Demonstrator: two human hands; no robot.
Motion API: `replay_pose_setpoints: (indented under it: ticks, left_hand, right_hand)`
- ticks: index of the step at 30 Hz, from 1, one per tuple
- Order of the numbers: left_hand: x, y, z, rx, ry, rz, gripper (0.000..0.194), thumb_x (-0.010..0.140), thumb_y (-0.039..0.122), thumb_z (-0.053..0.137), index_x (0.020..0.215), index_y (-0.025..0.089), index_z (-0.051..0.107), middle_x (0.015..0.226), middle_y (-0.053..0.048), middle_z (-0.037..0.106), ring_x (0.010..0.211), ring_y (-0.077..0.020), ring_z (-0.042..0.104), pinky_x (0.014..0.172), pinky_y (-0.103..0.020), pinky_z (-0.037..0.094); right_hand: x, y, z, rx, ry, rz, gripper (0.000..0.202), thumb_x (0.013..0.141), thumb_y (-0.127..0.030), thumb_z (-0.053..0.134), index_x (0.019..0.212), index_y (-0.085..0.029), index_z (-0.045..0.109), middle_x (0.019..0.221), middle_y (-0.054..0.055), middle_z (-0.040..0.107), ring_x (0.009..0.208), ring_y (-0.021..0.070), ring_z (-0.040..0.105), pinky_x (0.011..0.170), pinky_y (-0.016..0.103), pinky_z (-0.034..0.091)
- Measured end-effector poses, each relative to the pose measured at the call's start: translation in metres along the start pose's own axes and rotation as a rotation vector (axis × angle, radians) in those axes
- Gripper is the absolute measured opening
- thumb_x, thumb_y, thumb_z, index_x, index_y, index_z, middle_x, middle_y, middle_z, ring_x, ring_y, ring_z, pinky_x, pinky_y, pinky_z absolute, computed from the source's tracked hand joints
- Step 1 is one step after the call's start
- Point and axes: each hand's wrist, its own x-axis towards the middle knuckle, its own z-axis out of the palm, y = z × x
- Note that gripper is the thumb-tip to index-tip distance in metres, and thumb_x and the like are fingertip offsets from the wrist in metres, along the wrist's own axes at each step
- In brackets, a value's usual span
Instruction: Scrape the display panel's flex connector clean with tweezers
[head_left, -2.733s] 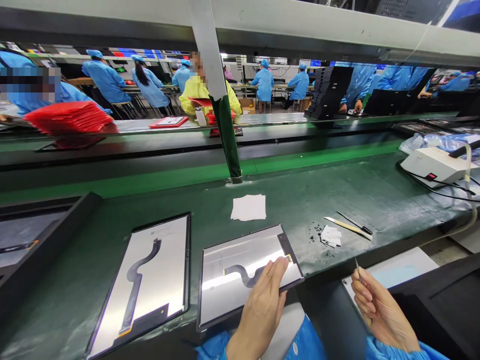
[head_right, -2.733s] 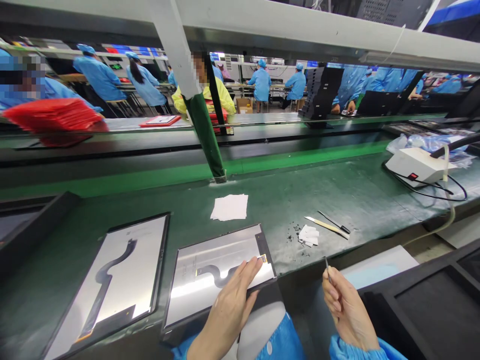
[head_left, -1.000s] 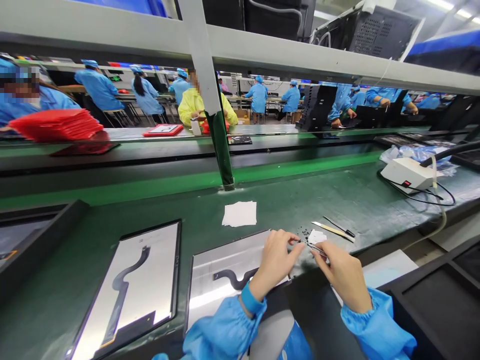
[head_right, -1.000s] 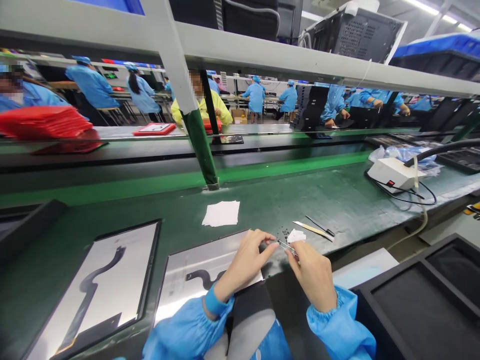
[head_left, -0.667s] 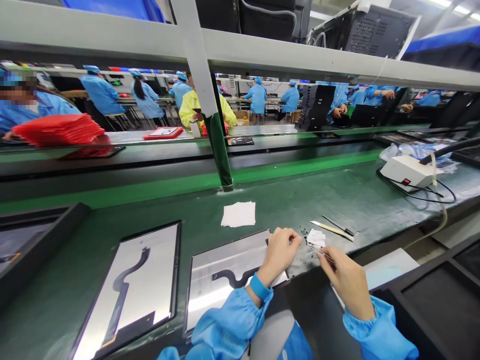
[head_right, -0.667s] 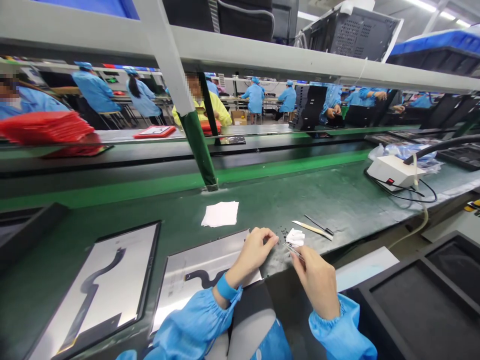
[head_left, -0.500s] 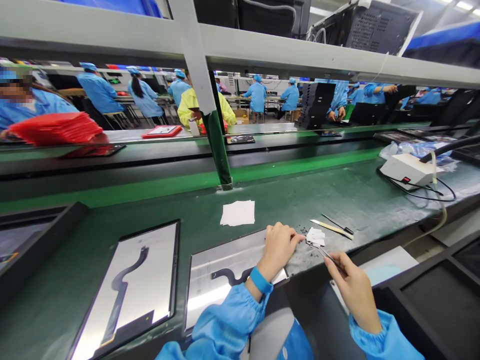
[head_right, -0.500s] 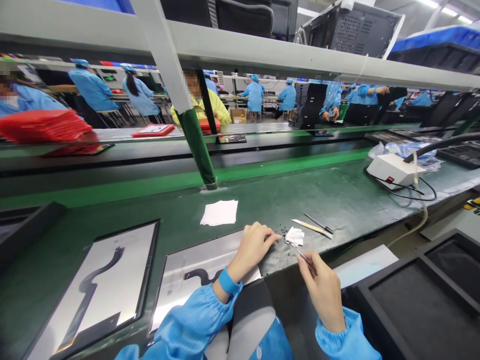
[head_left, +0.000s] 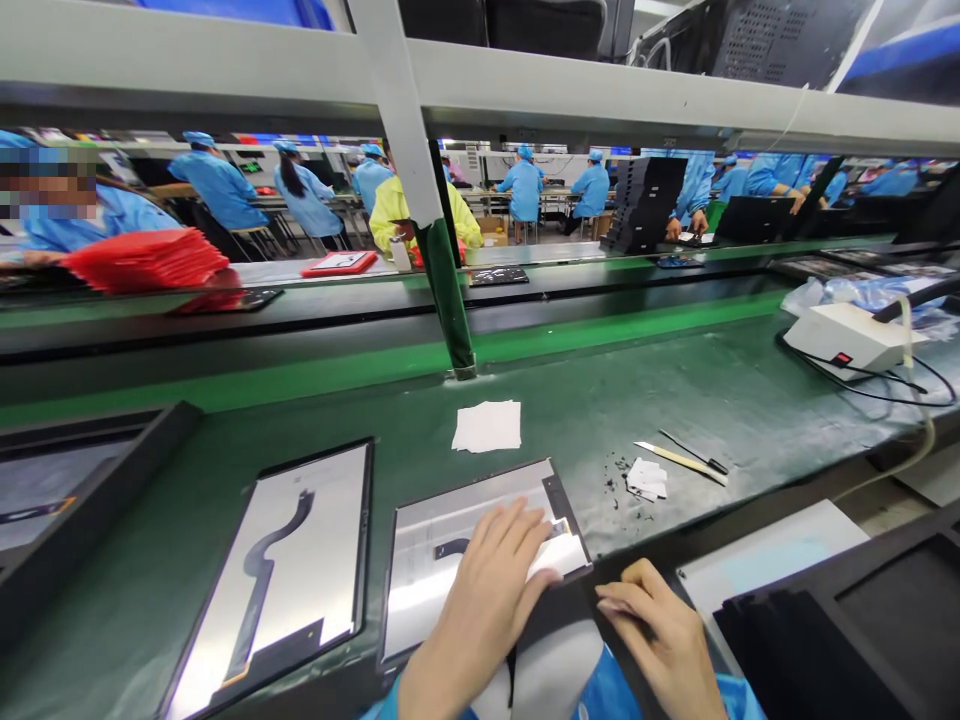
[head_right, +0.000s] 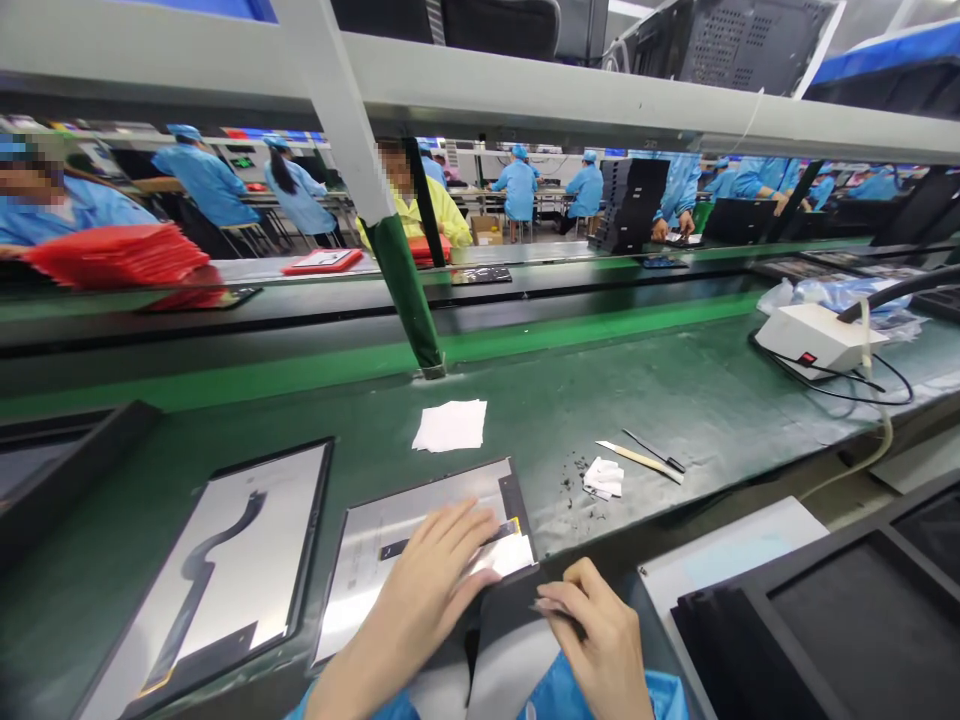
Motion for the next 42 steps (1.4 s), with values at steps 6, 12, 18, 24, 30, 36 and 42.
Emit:
replay_pose_setpoints:
  ticks: [6, 12, 18, 24, 30, 36, 42]
  left_hand:
    - [-0.04, -0.003, 0.011, 0.087, 0.016, 0.051, 0.036, 0.104, 0.021, 0.041, 0.139, 0.015, 0.051, 0.141, -0.012, 0.058, 0.134, -0.0294, 0.052, 0.103, -0.049, 0.051]
    - [-0.044, -0.003, 0.019, 0.043, 0.025, 0.034, 0.042, 0.105, 0.017, 0.038, 0.147, 0.014, 0.043, 0.145, -0.012, 0.054, 0.14, -0.0284, 0.045, 0.106, -0.047, 0.051]
    - [-0.047, -0.001, 0.019, 0.014, 0.017, 0.014, 0.045, 0.104, 0.013, 0.037, 0.148, 0.013, 0.041, 0.147, -0.013, 0.053, 0.142, -0.0284, 0.04, 0.108, -0.048, 0.049]
    - [-0.047, -0.001, 0.017, 0.008, 0.003, 0.009, 0.044, 0.102, 0.011, 0.039, 0.146, 0.012, 0.043, 0.147, -0.012, 0.052, 0.143, -0.0282, 0.038, 0.109, -0.049, 0.047]
    - [-0.045, 0.001, 0.016, 0.028, -0.013, 0.019, 0.039, 0.102, 0.011, 0.039, 0.139, 0.009, 0.05, 0.147, -0.014, 0.052, 0.144, -0.0289, 0.036, 0.11, -0.048, 0.047]
    - [-0.045, 0.002, 0.014, 0.025, -0.028, 0.009, 0.043, 0.101, 0.009, 0.039, 0.144, 0.011, 0.046, 0.148, -0.012, 0.052, 0.144, -0.028, 0.037, 0.11, -0.048, 0.046]
    - [-0.046, 0.0, 0.014, 0.019, -0.03, 0.012, 0.049, 0.101, 0.008, 0.038, 0.15, 0.013, 0.038, 0.151, -0.011, 0.048, 0.145, -0.0276, 0.033, 0.11, -0.048, 0.047]
  right_hand:
    - [0.022, 0.005, -0.001, -0.292, -0.064, -0.485, 0.032, 0.095, -0.009, 0.044, 0.102, -0.02, 0.073, 0.075, 0.004, 0.058, 0.061, 0.0142, 0.057, 0.051, 0.022, 0.043]
    - [0.037, 0.004, -0.007, -0.321, -0.091, -0.605, 0.031, 0.099, -0.012, 0.042, 0.102, -0.019, 0.072, 0.073, 0.002, 0.055, 0.06, 0.0126, 0.052, 0.052, 0.021, 0.04]
    - [0.048, 0.001, -0.009, -0.331, -0.174, -0.672, 0.031, 0.099, -0.01, 0.041, 0.099, -0.02, 0.07, 0.072, 0.002, 0.057, 0.06, 0.0133, 0.05, 0.052, 0.023, 0.038]
    - [0.053, 0.003, -0.009, -0.325, -0.227, -0.712, 0.027, 0.101, -0.013, 0.042, 0.1, -0.018, 0.068, 0.069, 0.002, 0.057, 0.059, 0.0138, 0.048, 0.052, 0.024, 0.035]
    - [0.054, 0.01, -0.009, -0.335, -0.262, -0.784, 0.026, 0.102, -0.013, 0.04, 0.104, -0.017, 0.066, 0.069, 0.002, 0.061, 0.058, 0.0146, 0.048, 0.051, 0.027, 0.034]
    - [0.053, 0.019, -0.006, -0.295, -0.252, -0.795, 0.026, 0.101, -0.011, 0.04, 0.108, -0.016, 0.064, 0.07, 0.002, 0.061, 0.058, 0.0147, 0.046, 0.05, 0.027, 0.035]
    - [0.053, 0.023, -0.004, -0.292, -0.223, -0.821, 0.025, 0.1, -0.011, 0.043, 0.106, -0.016, 0.067, 0.071, 0.002, 0.063, 0.058, 0.0146, 0.046, 0.05, 0.027, 0.035]
